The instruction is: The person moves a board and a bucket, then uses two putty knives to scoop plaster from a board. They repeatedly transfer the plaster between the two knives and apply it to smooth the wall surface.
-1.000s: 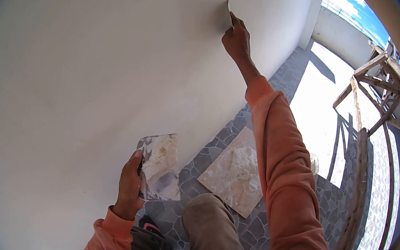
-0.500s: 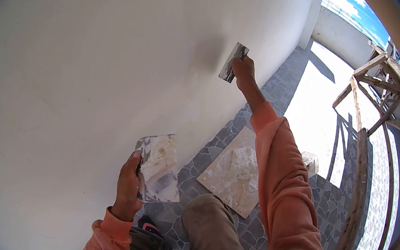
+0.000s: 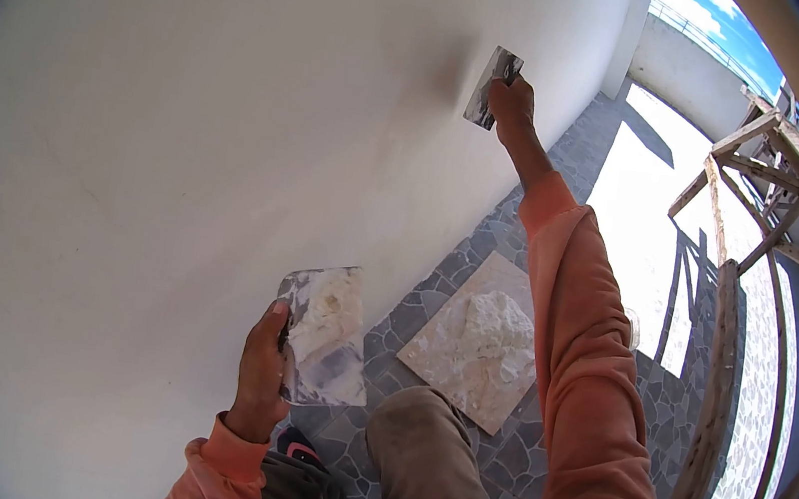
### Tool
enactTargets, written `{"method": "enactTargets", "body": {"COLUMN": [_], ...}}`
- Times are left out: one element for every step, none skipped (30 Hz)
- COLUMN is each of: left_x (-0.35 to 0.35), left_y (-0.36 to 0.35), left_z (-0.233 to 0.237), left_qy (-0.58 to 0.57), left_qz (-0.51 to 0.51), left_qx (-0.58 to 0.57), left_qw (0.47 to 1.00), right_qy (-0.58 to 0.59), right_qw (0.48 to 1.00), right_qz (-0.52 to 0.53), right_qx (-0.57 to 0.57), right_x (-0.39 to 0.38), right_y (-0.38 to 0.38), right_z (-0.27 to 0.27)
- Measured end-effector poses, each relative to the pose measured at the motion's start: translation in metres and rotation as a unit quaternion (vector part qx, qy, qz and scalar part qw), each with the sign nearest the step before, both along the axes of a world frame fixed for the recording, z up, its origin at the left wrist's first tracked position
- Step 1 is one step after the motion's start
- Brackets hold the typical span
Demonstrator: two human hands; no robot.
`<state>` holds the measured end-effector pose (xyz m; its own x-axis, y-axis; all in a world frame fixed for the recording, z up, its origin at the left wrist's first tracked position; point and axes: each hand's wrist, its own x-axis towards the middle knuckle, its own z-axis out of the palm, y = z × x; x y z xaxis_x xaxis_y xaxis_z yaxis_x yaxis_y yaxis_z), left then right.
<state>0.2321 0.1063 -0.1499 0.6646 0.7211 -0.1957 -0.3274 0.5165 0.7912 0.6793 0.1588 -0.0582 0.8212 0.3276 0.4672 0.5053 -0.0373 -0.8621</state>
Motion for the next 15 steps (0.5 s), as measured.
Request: {"method": "enactTargets", "body": {"left_x": [0.0,0.001,0.0,0.0,-0.001,-0.001,-0.001,-0.001,-0.002,-0.002,-0.001,-0.001,0.0,-0.001,-0.001], "left_y": [-0.001,-0.002,-0.002,-0.002,-0.001,-0.001,-0.002,-0.003,-0.002,-0.002,-0.001,-0.001,0.0,0.001,0.001], "left_z": [0.0,0.0,0.0,0.0,0.0,0.0,0.001,0.002,0.003,0.003,0.002,0.001,-0.002,-0.004,-0.005], "left_qy": [0.0,-0.001,-0.001,-0.002,-0.003,-0.004,-0.005,-0.006,-0.008,-0.009,-0.01,-0.01,-0.006,-0.003,0.0], "left_qz": [0.003,0.006,0.01,0.008,0.005,0.002,0.003,0.004,0.005,0.005,0.004,0.003,0.0,-0.002,-0.004], "left_qx": [-0.002,-0.003,-0.003,-0.002,-0.001,0.0,0.0,-0.001,-0.001,-0.003,-0.006,-0.008,0.0,0.008,0.017], "left_qw": [1.0,1.0,1.0,1.0,1.0,1.0,1.0,1.0,1.0,1.0,1.0,1.0,1.0,1.0,1.0], "right_qy": [0.004,0.007,-0.002,-0.004,-0.006,-0.008,-0.049,-0.09,-0.13,-0.17,-0.213,-0.279,-0.311,-0.344,-0.367], "right_qw": [1.0,1.0,1.0,1.0,1.0,1.0,0.999,0.996,0.991,0.984,0.977,0.959,0.949,0.937,0.928], "right_qz": [-0.01,-0.019,-0.016,-0.006,0.003,0.011,-0.004,-0.02,-0.036,-0.052,-0.021,0.01,0.023,0.038,0.047], "right_qx": [-0.006,-0.012,-0.001,0.0,0.001,0.001,-0.004,-0.009,-0.014,-0.017,-0.013,0.036,0.044,0.053,0.048], "right_x": [0.002,0.003,0.004,0.005,0.006,0.004,0.0,-0.006,-0.017,-0.032,-0.046,-0.048,-0.056,-0.064,-0.072], "right_y": [0.002,0.004,0.007,0.012,0.016,0.018,0.02,0.022,0.023,0.021,0.015,0.016,0.015,0.013,0.012], "right_z": [0.003,0.006,0.009,0.011,0.015,0.017,0.015,0.01,0.003,-0.001,-0.008,-0.022,-0.033,-0.043,-0.052]}}
